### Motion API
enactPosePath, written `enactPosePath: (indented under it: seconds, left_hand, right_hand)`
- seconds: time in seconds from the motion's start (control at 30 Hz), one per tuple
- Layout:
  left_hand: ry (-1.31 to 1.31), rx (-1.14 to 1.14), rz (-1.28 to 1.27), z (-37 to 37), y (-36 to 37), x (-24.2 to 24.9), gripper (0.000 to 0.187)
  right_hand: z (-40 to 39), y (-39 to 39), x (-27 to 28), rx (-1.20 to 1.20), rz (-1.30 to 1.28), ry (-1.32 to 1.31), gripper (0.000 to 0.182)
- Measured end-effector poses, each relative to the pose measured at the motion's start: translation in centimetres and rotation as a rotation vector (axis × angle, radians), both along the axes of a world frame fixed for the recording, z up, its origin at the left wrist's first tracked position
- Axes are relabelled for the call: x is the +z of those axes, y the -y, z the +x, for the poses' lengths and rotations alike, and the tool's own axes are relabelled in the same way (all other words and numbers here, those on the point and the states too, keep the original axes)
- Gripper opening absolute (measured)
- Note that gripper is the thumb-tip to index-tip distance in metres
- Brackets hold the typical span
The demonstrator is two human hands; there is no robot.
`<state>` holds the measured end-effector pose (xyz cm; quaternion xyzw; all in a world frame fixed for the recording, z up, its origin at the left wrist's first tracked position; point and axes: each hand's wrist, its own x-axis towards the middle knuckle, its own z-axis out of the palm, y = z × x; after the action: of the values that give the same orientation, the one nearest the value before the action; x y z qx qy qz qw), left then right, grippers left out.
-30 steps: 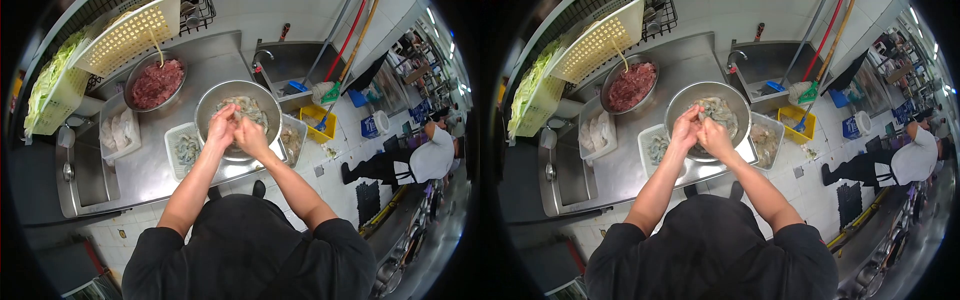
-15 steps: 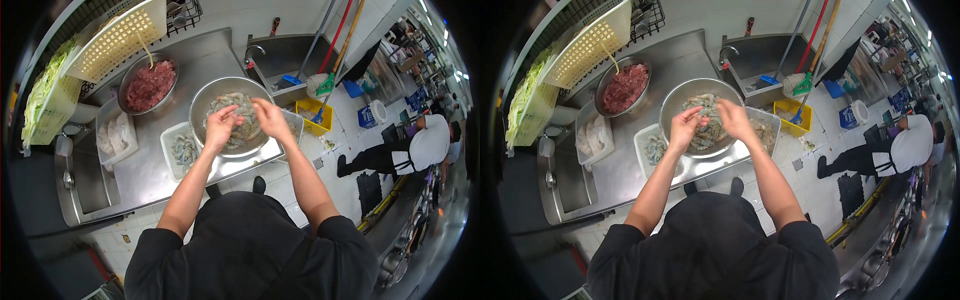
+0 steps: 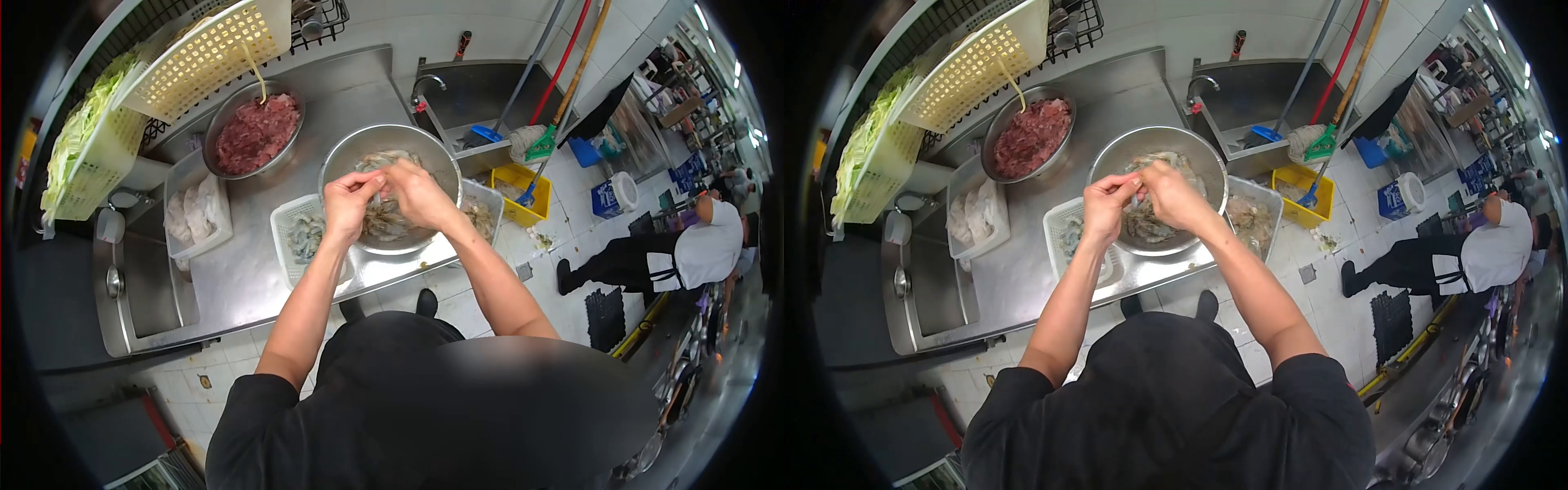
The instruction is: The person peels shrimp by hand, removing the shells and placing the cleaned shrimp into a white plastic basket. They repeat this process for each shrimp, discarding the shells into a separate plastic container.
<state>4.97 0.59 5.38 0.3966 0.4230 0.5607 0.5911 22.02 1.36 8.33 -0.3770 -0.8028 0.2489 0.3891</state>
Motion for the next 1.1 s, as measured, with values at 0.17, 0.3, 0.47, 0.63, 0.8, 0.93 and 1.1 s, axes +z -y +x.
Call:
enactPosePath:
  seconds: [0.17,0.3,0.47,0.63,0.8,0.93,1.1]
  left_hand:
    - [0.263,0.007,-0.148,-0.7,-0.3,-1.1,0.014]
    - [0.371,-0.009,-0.168,-1.1,-0.3,-1.2,0.016]
    - [0.075,-0.033,-0.022,-1.5,0.3,0.4,0.016]
    - [-0.123,-0.016,0.048,-1.6,0.1,1.5,0.015]
    - [-0.037,0.181,0.014,-3.8,0.1,0.5,0.014]
    - [-0.195,0.372,0.063,-8.6,1.5,-2.2,0.013]
    - [-1.072,0.264,-0.037,-14.0,5.4,-8.2,0.019]
  right_hand:
    - [-1.3,0.5,1.0,-0.087,0.044,0.188,0.013]
    - [-1.7,0.2,0.4,-0.116,0.144,0.240,0.016]
    - [-1.0,-0.9,-0.3,-0.095,-0.039,0.001,0.016]
    - [1.4,-1.3,-1.9,-0.156,-0.368,-0.196,0.018]
    - [8.8,-2.6,-5.1,-0.702,-0.008,-0.096,0.021]
    - [16.9,-3.1,-13.3,-0.883,-0.451,0.593,0.034]
    - [9.0,-3.3,-10.6,-0.609,0.196,0.285,0.032]
